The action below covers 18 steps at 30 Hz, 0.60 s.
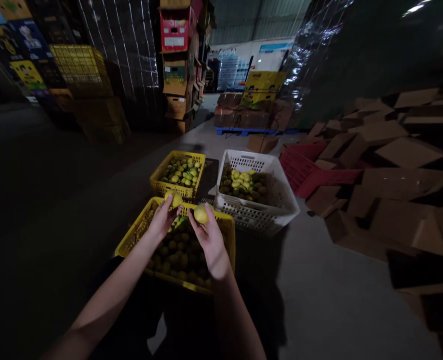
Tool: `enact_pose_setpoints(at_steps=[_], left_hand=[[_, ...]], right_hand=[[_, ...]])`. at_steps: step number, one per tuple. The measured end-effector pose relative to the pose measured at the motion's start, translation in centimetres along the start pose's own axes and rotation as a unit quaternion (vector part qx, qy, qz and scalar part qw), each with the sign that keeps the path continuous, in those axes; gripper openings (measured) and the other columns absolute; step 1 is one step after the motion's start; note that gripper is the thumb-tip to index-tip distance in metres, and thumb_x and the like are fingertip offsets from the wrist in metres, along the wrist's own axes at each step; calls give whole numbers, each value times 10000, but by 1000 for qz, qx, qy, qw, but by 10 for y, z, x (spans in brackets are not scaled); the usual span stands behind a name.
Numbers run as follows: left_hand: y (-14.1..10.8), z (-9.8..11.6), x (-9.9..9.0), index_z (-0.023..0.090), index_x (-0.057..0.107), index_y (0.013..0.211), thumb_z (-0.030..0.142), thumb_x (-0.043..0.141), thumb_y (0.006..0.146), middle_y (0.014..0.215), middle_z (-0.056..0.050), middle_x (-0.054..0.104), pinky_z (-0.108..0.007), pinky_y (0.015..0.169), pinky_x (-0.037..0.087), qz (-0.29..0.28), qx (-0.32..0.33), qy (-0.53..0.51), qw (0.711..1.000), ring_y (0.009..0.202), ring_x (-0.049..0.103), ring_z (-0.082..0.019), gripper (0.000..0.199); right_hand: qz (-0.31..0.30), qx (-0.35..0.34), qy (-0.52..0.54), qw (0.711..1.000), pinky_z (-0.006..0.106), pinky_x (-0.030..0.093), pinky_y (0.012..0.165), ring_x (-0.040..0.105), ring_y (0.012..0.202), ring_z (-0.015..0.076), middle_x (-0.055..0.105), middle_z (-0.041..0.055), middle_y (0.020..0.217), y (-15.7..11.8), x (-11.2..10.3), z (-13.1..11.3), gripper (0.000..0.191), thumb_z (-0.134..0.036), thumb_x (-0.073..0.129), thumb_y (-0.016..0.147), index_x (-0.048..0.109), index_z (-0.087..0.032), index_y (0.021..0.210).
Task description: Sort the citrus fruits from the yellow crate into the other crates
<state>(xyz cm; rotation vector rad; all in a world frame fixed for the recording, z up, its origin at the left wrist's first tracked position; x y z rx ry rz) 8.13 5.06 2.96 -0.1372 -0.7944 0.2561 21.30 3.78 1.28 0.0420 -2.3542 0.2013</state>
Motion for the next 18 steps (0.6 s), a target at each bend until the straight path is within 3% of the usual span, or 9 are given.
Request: enact_pose_setpoints(at_steps=[4,7,9,11,14,16,18], left_hand=[[-3,2,-5,186,585,909,279,765,721,908,-12,633,-268,756,540,-26,83,36,996,773,658,-141,276],[-5,5,-11,240,573,1087,283,765,718,1085,-22,605,-304,822,524,-37,175,111,978,906,637,-171,418],[-5,8,-15,258,560,1169,288,751,734,1180,-37,583,-307,895,490,-48,245,194,949,1026,597,-189,476],[-4,9,-18,245,566,1182,291,743,741,1242,-60,563,-314,968,444,-61,306,271,911,1129,549,-207,477],[-2,6,-22,226,556,1177,289,757,720,1254,-86,553,-347,1001,418,-68,354,343,868,1165,527,-230,504],[-1,4,-23,220,539,1164,285,770,701,1203,-87,566,-364,987,426,-67,367,364,853,1122,546,-231,521],[-2,3,-23,216,538,1136,281,773,695,1144,-79,583,-367,967,437,-72,367,368,851,1073,565,-224,504]], right_hand=[[10,38,4,999,300,532,971,668,954,156,713,-16,920,4,2,-1,159,-354,749,720,694,-231,804],[-6,-40,-34,999,350,530,965,655,960,164,692,-27,939,-6,6,-2,240,-253,790,663,674,-245,872],[-7,-87,-94,992,375,545,906,649,911,172,676,-23,934,-10,9,-2,360,-230,804,628,649,-258,952],[22,-132,-177,975,371,546,835,632,868,180,655,-9,935,-8,9,0,454,-258,818,597,611,-244,1002],[103,-211,-298,925,366,511,800,596,829,188,622,4,914,2,4,4,552,-308,850,521,555,-207,976],[125,-252,-347,895,365,488,810,583,830,190,611,9,922,9,0,7,580,-329,855,502,534,-205,968],[113,-271,-362,885,362,477,820,580,855,195,611,21,957,13,-1,10,572,-358,843,528,536,-206,986]])
Point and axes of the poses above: each hand's wrist, its own y-axis towards the middle knuckle, its own x-axis out of the palm, z = x × y, the point moved 1 cm from there along y, towards the middle knuckle
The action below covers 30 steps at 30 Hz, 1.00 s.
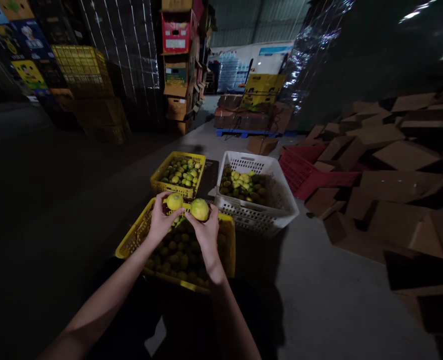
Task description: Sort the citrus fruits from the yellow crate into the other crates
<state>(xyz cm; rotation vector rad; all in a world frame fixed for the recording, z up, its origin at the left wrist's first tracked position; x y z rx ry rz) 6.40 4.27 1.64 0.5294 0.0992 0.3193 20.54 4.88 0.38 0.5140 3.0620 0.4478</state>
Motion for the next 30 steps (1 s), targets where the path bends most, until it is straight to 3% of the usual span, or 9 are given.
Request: enact_pose_setpoints(at_steps=[4,7,14,18,21,25,30], left_hand=[[1,4,-1,217,595,1097,290,798,663,1167,-81,588,-330,912,465,-10,-24,-51,998,1100,557,-233,485],[3,7,-1,218,635,1092,295,820,631,1177,-71,614,-305,867,485,-29,-103,-143,984,1049,591,-217,503],[4,10,-4,184,675,970,304,865,571,915,-26,701,-260,790,520,-30,-297,-350,888,825,654,-146,458],[7,15,-9,176,652,923,262,787,676,850,-11,703,-220,723,551,-15,-358,-403,842,711,661,-110,294],[9,18,-10,145,652,889,233,640,786,861,-40,714,-206,708,558,-17,-393,-438,808,722,678,-120,136],[11,19,-9,116,644,950,248,507,850,859,-82,719,-252,732,568,-40,-418,-477,772,776,693,-159,215],[12,18,-7,121,633,964,316,480,902,729,-58,676,-221,609,547,-31,-432,-482,761,624,648,-132,256]], right_hand=[[-13,2,22,1000,364,476,836,588,863,196,632,26,960,-1,2,-7,540,-388,833,554,575,-204,991],[-31,42,81,995,371,484,847,610,861,197,658,21,940,-5,0,-18,475,-367,822,582,603,-208,972],[-82,111,240,961,370,459,989,624,1013,193,684,3,1040,-10,-6,-34,308,-319,753,687,657,-263,975],[-107,142,299,938,406,476,988,623,1056,204,690,-5,1075,-6,-9,-35,274,-296,753,688,662,-267,945],[-95,177,327,923,429,501,957,647,1007,211,714,-4,988,-4,-10,-32,210,-260,755,660,664,-255,848],[-97,232,355,901,458,529,910,665,971,232,730,8,892,-4,-9,-27,92,-267,696,671,651,-240,746],[-120,240,357,895,431,541,901,642,1041,230,733,15,912,-9,-4,-33,120,-329,678,712,667,-238,790]])
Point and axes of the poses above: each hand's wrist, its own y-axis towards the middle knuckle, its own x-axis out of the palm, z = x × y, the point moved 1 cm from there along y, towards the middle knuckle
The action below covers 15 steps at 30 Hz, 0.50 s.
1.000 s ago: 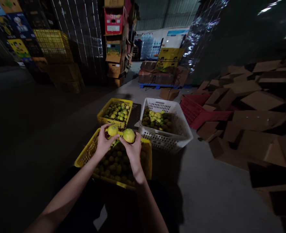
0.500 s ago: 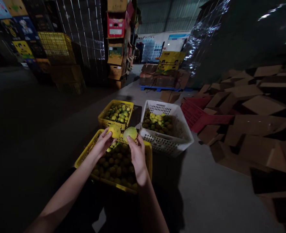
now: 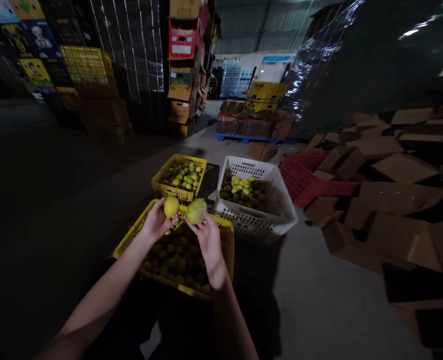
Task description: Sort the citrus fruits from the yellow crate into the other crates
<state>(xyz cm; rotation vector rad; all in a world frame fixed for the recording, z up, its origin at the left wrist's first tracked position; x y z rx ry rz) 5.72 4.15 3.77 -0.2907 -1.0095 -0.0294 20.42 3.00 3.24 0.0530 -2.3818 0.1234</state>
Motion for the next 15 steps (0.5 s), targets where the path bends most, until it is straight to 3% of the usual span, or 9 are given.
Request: enact_pose_setpoints(at_steps=[5,9,15], left_hand=[[0,0,0,91,626,873,343,469,933,753,-61,666,-158,467,473,2,9,1,1000,488,550,-67,303],[-1,0,1,92,616,802,475,412,937,659,-55,625,-160,384,412,6,-5,18,1000,422,479,-58,454],[-2,-2,3,119,623,883,386,509,914,662,-24,643,-158,352,403,73,-3,65,995,393,491,-61,292]], right_hand=[[-37,17,-12,999,363,563,855,667,942,196,728,-1,895,-6,5,2,176,-408,669,779,683,-245,841],[0,72,3,997,320,583,691,660,700,170,702,1,737,-3,-1,6,275,-501,637,797,684,-232,826],[40,56,32,997,264,551,581,642,652,136,716,-38,775,10,-6,10,252,-470,739,690,660,-258,801]])
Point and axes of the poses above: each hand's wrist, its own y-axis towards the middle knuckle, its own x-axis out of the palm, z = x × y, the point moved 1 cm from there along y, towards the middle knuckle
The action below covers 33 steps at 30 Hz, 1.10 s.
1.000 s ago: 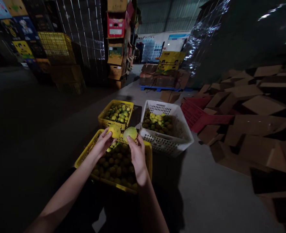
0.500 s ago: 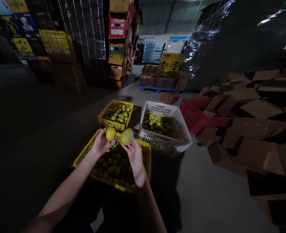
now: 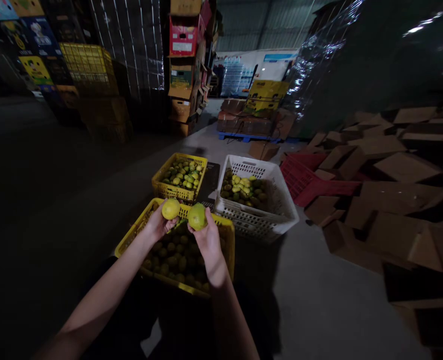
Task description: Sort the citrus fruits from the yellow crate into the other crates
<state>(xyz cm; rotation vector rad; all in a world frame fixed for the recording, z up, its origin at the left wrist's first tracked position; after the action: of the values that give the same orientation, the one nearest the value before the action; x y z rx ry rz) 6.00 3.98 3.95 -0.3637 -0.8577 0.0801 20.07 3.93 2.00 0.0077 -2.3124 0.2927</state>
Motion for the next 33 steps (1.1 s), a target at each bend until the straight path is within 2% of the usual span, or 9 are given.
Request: enact_pose_setpoints(at_steps=[4,7,9,12,16,22,26,29,33], left_hand=[[0,-1,0,116,615,846,458,541,883,597,-25,613,-189,429,495,17,-48,11,999,434,565,-101,352],[1,-2,-2,122,596,809,310,640,836,589,-5,598,-131,430,469,34,-45,10,998,448,564,-74,195],[1,-2,-3,116,596,804,308,619,845,612,-15,615,-122,390,432,31,-55,2,998,420,537,-60,199],[3,-2,-5,94,616,815,436,447,908,597,-44,619,-172,358,429,9,-90,-15,996,377,506,-81,393],[5,-5,-6,75,631,906,322,317,948,569,-51,615,-153,347,417,0,-105,-20,994,361,509,-82,402],[7,-5,-5,74,608,998,338,397,954,635,-81,663,-144,374,472,47,-115,-54,991,405,576,-96,341],[7,-4,-5,49,603,977,378,427,950,662,-107,667,-154,405,506,75,-132,-82,985,444,606,-110,374],[6,-5,-5,78,617,929,407,501,922,692,-82,674,-189,474,554,53,-107,-73,990,500,634,-117,349],[1,-3,-4,143,625,843,337,622,851,681,-9,656,-198,524,560,-36,-66,-86,993,546,635,-104,194]], right_hand=[[-11,-15,-71,997,340,563,579,626,579,176,690,-9,686,3,-3,4,359,-599,674,690,630,-248,750],[-31,-50,-104,993,340,575,688,654,680,175,716,-4,833,-2,-6,4,305,-542,678,716,645,-274,857],[-33,-55,-104,992,336,574,719,658,714,171,715,-5,869,-4,-8,4,289,-507,690,719,642,-285,897],[7,-23,-71,997,353,571,629,636,611,182,669,-9,672,1,-10,4,291,-556,646,722,605,-272,765],[49,0,-41,998,363,547,534,630,576,206,661,6,621,10,-10,4,294,-551,657,671,584,-269,709],[26,6,-46,999,299,520,505,630,593,179,683,7,673,8,-8,4,299,-541,651,707,611,-250,762],[25,33,-33,999,324,549,560,622,580,183,682,15,674,8,-9,7,271,-505,677,710,635,-240,748],[31,29,-24,999,314,552,585,624,581,167,688,-8,696,8,-9,9,250,-472,702,696,635,-248,786],[19,5,-9,1000,291,542,587,635,606,145,694,-28,750,3,-3,7,281,-499,707,695,640,-259,824]])
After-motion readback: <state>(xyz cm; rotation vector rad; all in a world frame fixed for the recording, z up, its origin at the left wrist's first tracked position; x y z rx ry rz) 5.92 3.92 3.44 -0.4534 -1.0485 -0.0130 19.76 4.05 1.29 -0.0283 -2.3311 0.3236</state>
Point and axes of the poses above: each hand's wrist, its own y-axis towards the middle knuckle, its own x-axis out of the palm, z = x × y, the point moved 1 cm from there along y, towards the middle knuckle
